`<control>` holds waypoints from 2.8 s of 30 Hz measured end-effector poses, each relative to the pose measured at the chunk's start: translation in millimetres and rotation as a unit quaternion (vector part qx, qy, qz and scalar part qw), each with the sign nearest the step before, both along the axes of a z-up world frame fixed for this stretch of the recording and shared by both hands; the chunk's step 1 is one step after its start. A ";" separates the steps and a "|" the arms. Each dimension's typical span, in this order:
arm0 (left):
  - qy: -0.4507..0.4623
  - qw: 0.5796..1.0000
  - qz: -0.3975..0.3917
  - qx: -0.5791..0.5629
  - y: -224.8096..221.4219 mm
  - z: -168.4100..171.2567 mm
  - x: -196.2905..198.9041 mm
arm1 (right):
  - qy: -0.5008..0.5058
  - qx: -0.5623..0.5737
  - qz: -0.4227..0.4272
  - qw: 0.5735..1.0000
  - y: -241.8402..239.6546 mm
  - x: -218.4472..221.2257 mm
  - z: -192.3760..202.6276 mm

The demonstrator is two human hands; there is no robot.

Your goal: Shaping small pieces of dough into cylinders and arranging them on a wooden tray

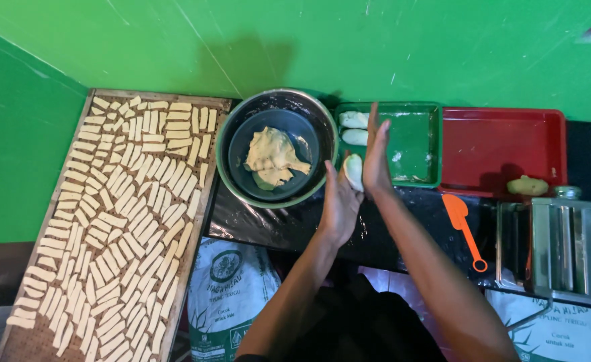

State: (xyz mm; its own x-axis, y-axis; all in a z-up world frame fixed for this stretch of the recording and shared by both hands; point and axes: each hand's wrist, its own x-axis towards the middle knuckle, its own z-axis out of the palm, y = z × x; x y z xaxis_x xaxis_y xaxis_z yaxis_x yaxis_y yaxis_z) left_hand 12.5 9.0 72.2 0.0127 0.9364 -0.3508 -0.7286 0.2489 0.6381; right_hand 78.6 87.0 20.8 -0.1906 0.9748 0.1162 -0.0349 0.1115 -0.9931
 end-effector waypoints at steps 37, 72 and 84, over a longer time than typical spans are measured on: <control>-0.211 0.953 0.077 -0.202 17.8 -141.6 10.1 | -0.322 0.171 0.111 0.924 -27.1 86.9 -53.2; 0.007 0.984 -0.039 -0.172 -62.7 -198.5 -52.4 | -0.576 0.260 0.050 0.773 59.7 66.3 -169.3; 0.030 0.976 -0.087 -0.197 -59.5 -210.2 -83.8 | -0.597 0.249 0.059 0.760 66.9 48.0 -175.6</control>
